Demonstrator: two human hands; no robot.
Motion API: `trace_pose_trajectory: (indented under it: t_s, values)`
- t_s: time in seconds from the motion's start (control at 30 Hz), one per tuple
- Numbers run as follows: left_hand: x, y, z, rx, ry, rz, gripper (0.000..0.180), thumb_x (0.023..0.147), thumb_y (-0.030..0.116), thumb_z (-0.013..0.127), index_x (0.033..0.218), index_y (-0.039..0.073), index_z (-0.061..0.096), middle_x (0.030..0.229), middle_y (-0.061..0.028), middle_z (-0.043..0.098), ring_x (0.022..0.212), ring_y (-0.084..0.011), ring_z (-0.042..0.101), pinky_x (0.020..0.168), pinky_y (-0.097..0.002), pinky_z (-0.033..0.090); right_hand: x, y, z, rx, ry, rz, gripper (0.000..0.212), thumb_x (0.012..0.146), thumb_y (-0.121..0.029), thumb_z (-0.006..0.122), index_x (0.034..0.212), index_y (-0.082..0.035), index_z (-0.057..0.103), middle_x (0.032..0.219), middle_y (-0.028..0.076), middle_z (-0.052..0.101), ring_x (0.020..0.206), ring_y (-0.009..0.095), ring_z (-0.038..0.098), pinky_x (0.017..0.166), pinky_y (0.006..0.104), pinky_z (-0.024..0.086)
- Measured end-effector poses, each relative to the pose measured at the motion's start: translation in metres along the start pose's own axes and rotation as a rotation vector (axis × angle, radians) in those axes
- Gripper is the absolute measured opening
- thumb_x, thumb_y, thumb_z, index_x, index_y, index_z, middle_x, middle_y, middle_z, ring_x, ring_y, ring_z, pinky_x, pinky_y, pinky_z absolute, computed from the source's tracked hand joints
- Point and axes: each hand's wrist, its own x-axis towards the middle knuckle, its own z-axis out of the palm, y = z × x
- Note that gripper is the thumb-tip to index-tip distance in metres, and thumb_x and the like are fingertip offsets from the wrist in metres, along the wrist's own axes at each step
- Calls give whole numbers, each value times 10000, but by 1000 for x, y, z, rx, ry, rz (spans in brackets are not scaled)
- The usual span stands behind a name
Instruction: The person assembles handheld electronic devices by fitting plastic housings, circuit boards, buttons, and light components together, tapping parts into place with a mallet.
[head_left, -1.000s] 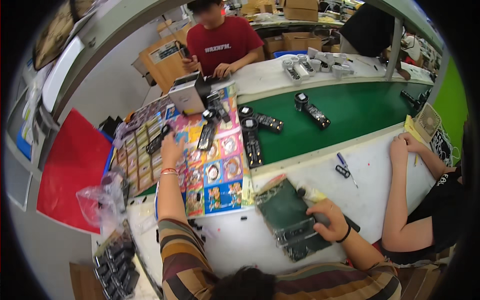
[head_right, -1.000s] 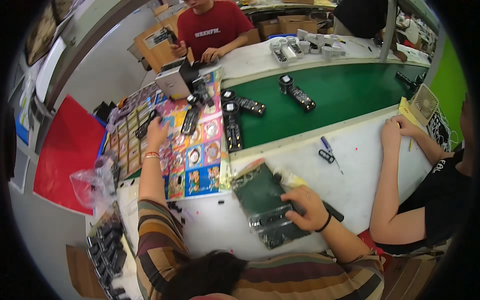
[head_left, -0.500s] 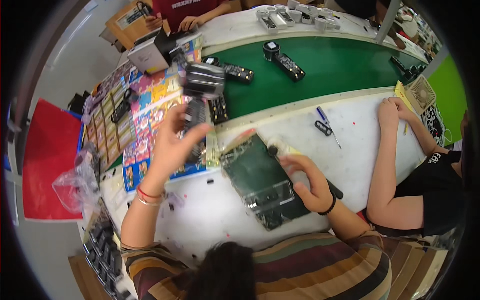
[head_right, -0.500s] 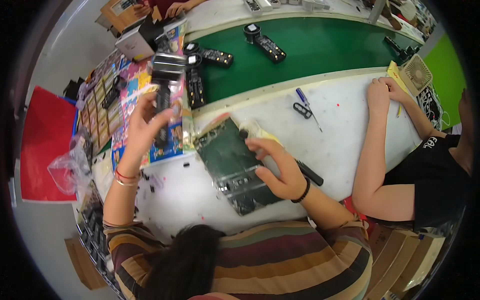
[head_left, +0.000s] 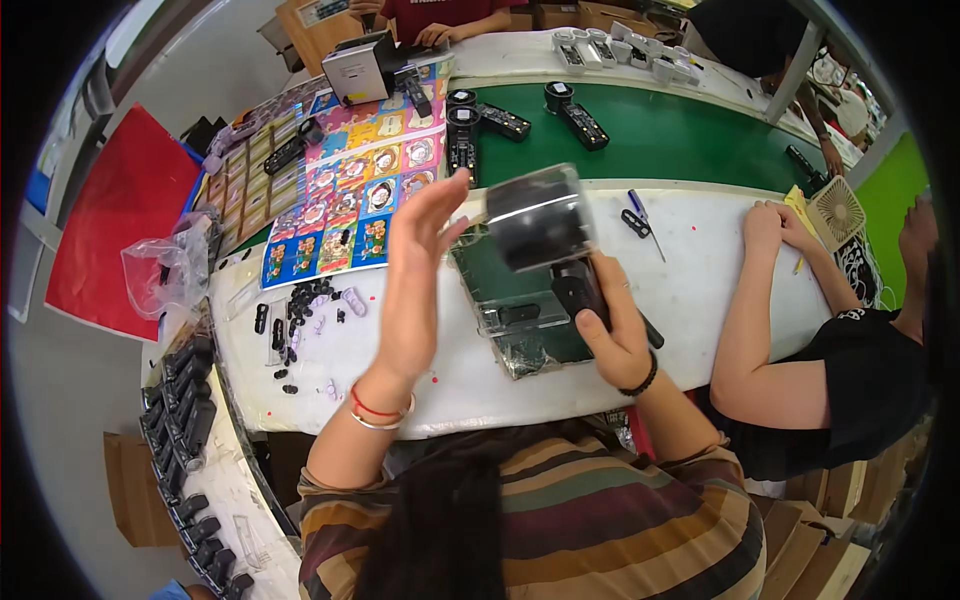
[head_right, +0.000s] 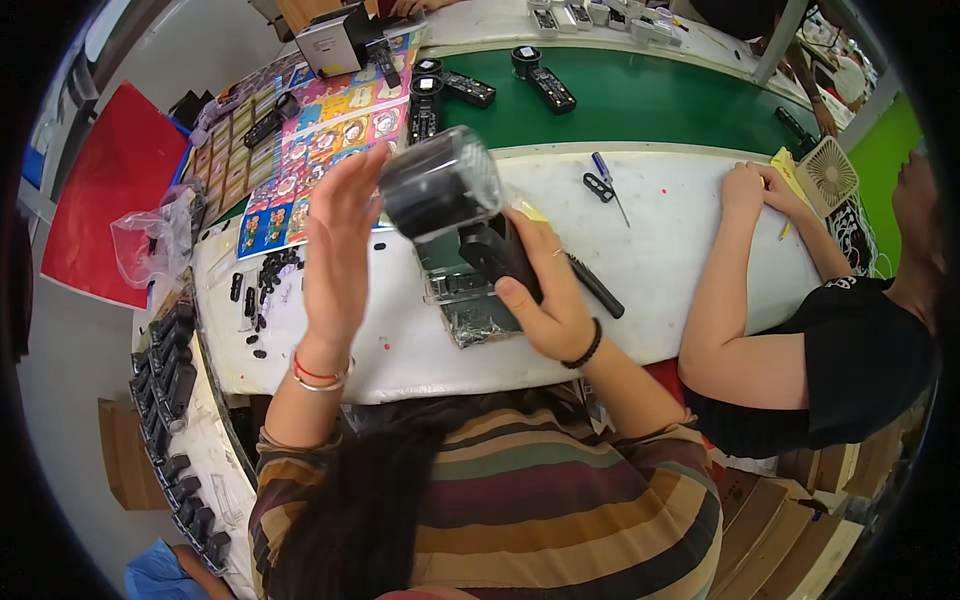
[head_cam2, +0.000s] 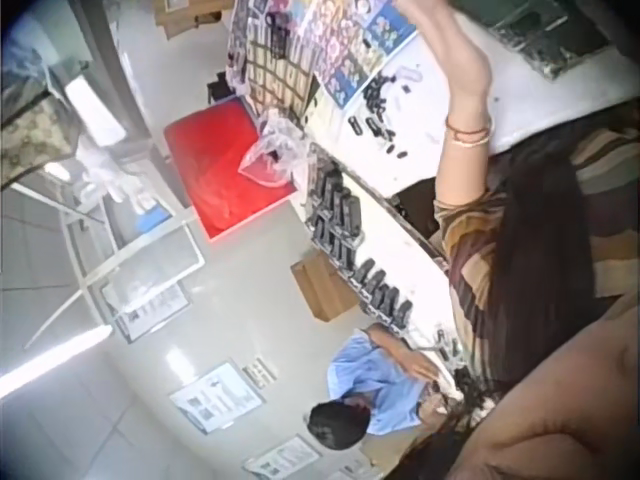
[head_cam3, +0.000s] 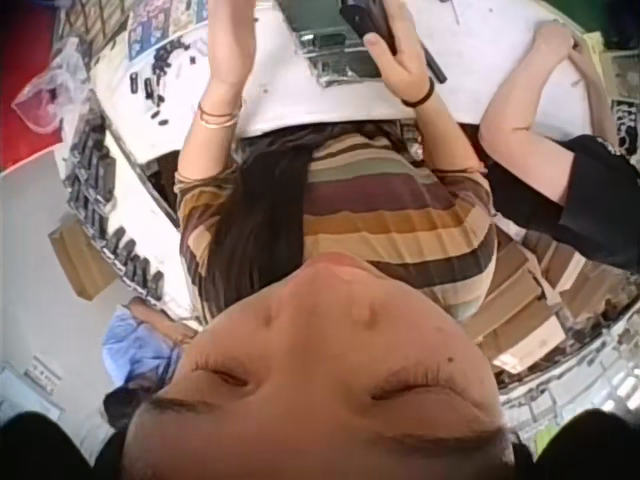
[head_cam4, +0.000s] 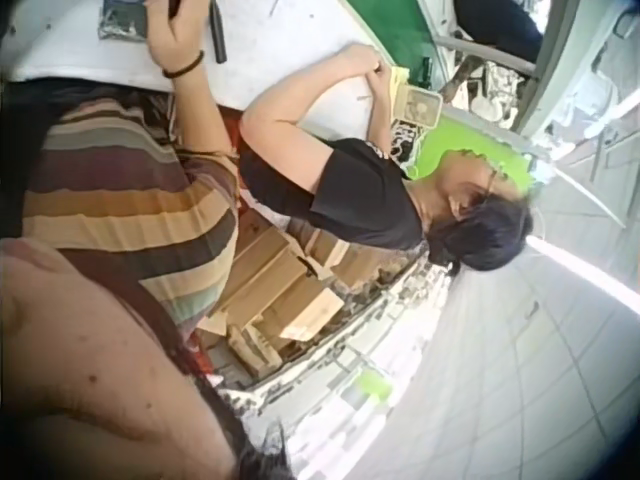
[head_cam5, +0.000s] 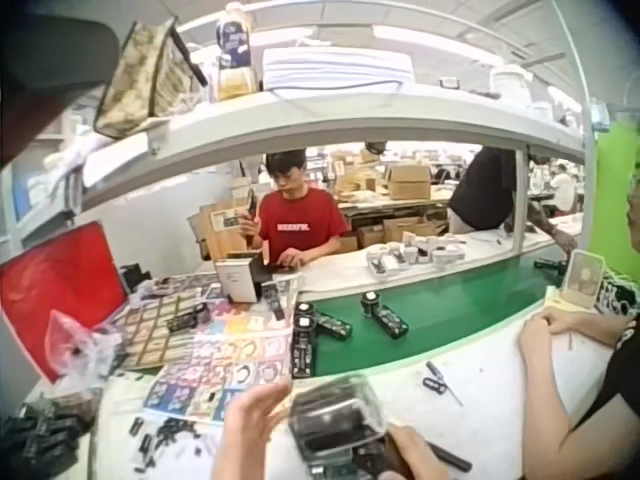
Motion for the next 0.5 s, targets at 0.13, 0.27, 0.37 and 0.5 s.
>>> trace_pose_trajectory:
  t_s: [0.13, 0.27, 0.37, 0.5]
  values:
    - [1, 19, 2, 137, -77, -146, 469, 1051, 259, 280, 1131, -90, 582, 1132, -148, 637, 1060, -193, 586, 959, -294, 415, 17, -6, -12, -297, -105, -261, 635, 774, -265, 743, 1315, -20, 516, 1040, 163, 589, 890, 331, 585, 769, 370, 492]
    - [-14, -2, -3, 347, 53, -19, 459, 1032, 227, 306, 1003, -76, 650, 857, -170, 693, 753, -223, 654, 738, -302, 499, 30, 1, -14, -432, -190, -295, 650, 727, -335, 772, 1277, -57, 565, 977, 115, 599, 847, 287, 593, 734, 352, 496]
    - [-18, -8, -12, 579, -19, 50, 373, 1008, 206, 380, 1001, -46, 655, 842, -181, 681, 742, -268, 661, 716, -314, 497, 34, 10, -10, -564, -262, -407, 611, 726, -346, 767, 1259, -104, 590, 934, 88, 594, 816, 265, 591, 721, 353, 497]
    - [-10, -7, -12, 453, -4, -70, 336, 1004, 211, 418, 1023, -39, 642, 947, -180, 668, 873, -282, 644, 793, -333, 484, 38, 15, -11, -482, -238, -276, 596, 735, -330, 770, 1257, -104, 591, 934, 107, 604, 820, 284, 590, 725, 352, 493]
